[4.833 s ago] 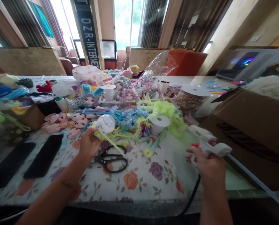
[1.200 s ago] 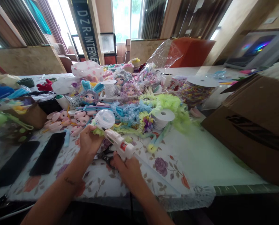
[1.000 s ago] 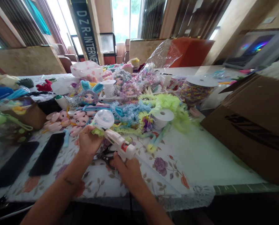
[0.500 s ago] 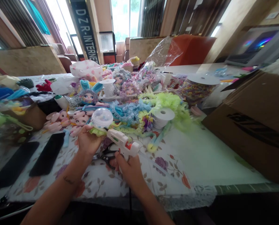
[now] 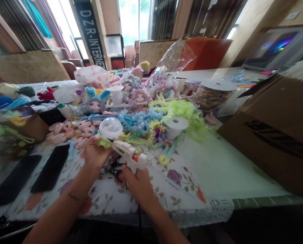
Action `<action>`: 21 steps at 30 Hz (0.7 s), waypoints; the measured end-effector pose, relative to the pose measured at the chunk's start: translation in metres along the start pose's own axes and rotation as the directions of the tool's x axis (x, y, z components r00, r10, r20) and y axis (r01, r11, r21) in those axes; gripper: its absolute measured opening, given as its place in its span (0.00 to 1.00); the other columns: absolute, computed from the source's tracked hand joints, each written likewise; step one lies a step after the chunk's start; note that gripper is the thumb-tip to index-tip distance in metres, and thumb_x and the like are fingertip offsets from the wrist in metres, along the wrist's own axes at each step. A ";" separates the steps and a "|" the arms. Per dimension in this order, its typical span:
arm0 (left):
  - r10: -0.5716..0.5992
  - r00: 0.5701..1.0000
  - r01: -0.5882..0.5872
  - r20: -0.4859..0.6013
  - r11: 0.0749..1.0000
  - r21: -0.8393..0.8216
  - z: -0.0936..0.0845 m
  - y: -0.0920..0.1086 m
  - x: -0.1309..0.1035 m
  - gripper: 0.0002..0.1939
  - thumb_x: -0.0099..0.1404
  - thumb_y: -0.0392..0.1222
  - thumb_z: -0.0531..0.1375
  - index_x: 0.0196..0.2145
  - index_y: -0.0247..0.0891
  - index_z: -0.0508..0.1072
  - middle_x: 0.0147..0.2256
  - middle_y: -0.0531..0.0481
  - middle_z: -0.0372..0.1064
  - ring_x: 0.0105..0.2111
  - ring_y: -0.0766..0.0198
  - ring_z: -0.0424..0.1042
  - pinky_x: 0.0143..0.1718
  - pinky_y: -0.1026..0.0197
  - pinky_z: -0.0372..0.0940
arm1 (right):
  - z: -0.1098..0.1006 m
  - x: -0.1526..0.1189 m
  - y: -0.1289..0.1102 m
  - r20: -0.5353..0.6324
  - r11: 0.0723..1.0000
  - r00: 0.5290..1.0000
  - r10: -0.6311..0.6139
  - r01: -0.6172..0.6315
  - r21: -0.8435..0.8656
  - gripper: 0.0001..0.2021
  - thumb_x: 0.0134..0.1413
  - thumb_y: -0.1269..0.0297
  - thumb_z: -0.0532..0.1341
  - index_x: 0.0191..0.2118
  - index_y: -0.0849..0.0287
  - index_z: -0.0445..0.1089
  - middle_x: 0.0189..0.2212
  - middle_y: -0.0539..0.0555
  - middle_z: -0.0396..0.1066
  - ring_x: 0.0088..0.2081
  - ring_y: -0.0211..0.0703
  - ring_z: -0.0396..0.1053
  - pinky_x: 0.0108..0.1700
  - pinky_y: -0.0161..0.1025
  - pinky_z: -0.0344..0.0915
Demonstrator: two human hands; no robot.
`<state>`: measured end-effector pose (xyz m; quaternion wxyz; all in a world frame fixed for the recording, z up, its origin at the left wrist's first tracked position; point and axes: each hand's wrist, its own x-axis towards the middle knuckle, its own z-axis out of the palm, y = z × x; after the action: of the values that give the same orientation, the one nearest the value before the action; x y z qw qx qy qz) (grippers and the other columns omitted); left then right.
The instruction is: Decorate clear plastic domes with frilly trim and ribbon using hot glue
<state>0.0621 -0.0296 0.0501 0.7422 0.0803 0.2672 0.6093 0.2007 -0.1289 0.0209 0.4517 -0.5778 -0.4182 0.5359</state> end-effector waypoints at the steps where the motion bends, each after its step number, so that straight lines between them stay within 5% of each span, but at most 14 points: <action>1: -0.003 1.000 0.003 0.002 1.000 -0.008 0.001 0.000 0.000 0.25 0.50 0.31 0.50 0.46 0.33 0.72 0.27 0.45 0.75 0.30 0.54 0.76 0.31 0.55 0.71 | -0.001 0.000 0.000 0.000 1.000 1.000 0.003 -0.003 -0.003 0.18 0.54 0.52 0.59 0.21 0.59 0.66 0.13 0.49 0.65 0.17 0.35 0.61 0.21 0.32 0.56; 9: 0.011 1.000 -0.011 0.011 0.999 -0.043 -0.002 -0.001 0.001 0.26 0.50 0.31 0.52 0.48 0.35 0.72 0.32 0.46 0.77 0.32 0.56 0.75 0.37 0.54 0.71 | -0.005 0.000 -0.002 -0.015 0.999 0.999 -0.033 0.033 -0.013 0.18 0.54 0.54 0.59 0.20 0.60 0.67 0.12 0.50 0.66 0.18 0.36 0.62 0.23 0.33 0.58; 14: 0.017 0.998 -0.014 0.059 0.999 -0.047 -0.006 0.001 0.004 0.24 0.51 0.32 0.52 0.47 0.36 0.72 0.33 0.45 0.77 0.35 0.55 0.76 0.37 0.54 0.72 | -0.004 -0.001 -0.008 -0.015 0.992 1.000 -0.022 0.023 0.124 0.13 0.50 0.54 0.62 0.33 0.61 0.70 0.14 0.45 0.65 0.16 0.35 0.62 0.21 0.32 0.57; 21: 0.019 0.997 -0.014 0.069 0.998 -0.067 -0.007 0.003 0.004 0.23 0.51 0.32 0.52 0.46 0.38 0.72 0.36 0.44 0.77 0.42 0.50 0.76 0.43 0.47 0.72 | -0.008 -0.004 -0.014 -0.001 0.982 0.999 0.043 -0.042 0.183 0.16 0.50 0.53 0.62 0.38 0.62 0.73 0.14 0.47 0.66 0.15 0.33 0.59 0.18 0.30 0.53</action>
<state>0.0567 -0.0267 0.0441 0.7482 0.0789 0.2203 0.6208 0.2080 -0.1302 0.0359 0.4923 -0.5442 -0.3535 0.5801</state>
